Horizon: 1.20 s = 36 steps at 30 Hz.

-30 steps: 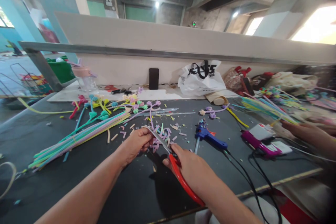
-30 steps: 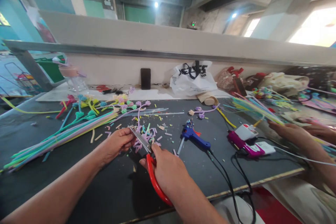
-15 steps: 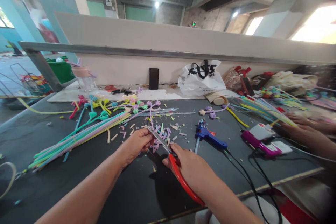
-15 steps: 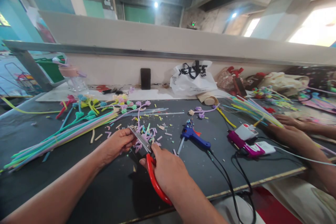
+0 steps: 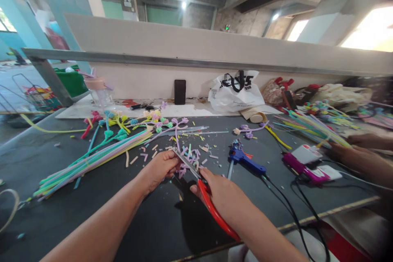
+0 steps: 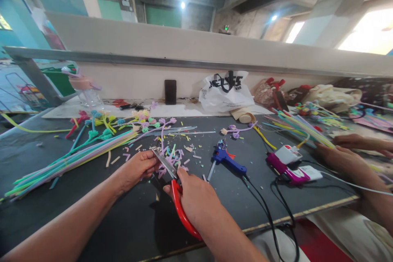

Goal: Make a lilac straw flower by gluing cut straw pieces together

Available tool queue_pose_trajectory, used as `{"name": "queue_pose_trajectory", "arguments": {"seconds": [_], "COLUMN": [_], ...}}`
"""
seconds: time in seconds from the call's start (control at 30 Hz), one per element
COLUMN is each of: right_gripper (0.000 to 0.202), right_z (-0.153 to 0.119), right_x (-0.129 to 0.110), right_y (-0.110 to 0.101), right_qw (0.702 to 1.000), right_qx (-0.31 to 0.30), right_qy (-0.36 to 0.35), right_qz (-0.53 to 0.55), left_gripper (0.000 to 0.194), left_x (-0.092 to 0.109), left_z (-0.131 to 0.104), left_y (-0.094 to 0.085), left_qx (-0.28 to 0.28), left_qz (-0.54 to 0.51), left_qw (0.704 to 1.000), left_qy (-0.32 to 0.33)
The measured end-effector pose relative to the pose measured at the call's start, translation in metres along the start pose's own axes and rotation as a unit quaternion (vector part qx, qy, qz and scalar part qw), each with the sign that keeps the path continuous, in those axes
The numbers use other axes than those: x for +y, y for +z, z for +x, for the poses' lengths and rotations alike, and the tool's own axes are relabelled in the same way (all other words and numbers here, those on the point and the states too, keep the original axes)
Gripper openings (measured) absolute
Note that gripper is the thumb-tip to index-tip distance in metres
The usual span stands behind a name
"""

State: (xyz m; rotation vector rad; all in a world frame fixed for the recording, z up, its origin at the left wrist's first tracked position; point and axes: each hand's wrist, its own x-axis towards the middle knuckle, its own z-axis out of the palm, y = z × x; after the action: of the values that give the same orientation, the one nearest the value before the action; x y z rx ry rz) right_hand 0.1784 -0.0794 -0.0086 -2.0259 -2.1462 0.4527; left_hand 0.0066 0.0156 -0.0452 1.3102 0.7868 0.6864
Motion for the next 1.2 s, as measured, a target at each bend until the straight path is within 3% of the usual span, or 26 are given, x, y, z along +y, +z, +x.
{"name": "queue_pose_trajectory", "arguments": {"seconds": [0.5, 0.9, 1.2], "right_gripper": [0.032, 0.028, 0.041], "right_z": [0.0, 0.009, 0.001], "right_x": [-0.008, 0.006, 0.003], "right_y": [-0.002, 0.007, -0.006], "right_qw": [0.996, 0.995, 0.999], "right_qx": [-0.042, -0.035, -0.036], "right_qy": [0.048, 0.045, 0.015], "right_qz": [0.059, 0.079, -0.004], "left_gripper": [0.027, 0.029, 0.016], "left_x": [-0.004, -0.001, -0.006], "left_z": [0.0, 0.0, 0.005], "left_y": [0.003, -0.001, -0.006], "left_qx": [0.013, 0.011, 0.032], "left_qz": [-0.001, -0.022, -0.017], "left_qw": [1.0, 0.999, 0.999], "left_qy": [-0.022, -0.034, -0.002]}}
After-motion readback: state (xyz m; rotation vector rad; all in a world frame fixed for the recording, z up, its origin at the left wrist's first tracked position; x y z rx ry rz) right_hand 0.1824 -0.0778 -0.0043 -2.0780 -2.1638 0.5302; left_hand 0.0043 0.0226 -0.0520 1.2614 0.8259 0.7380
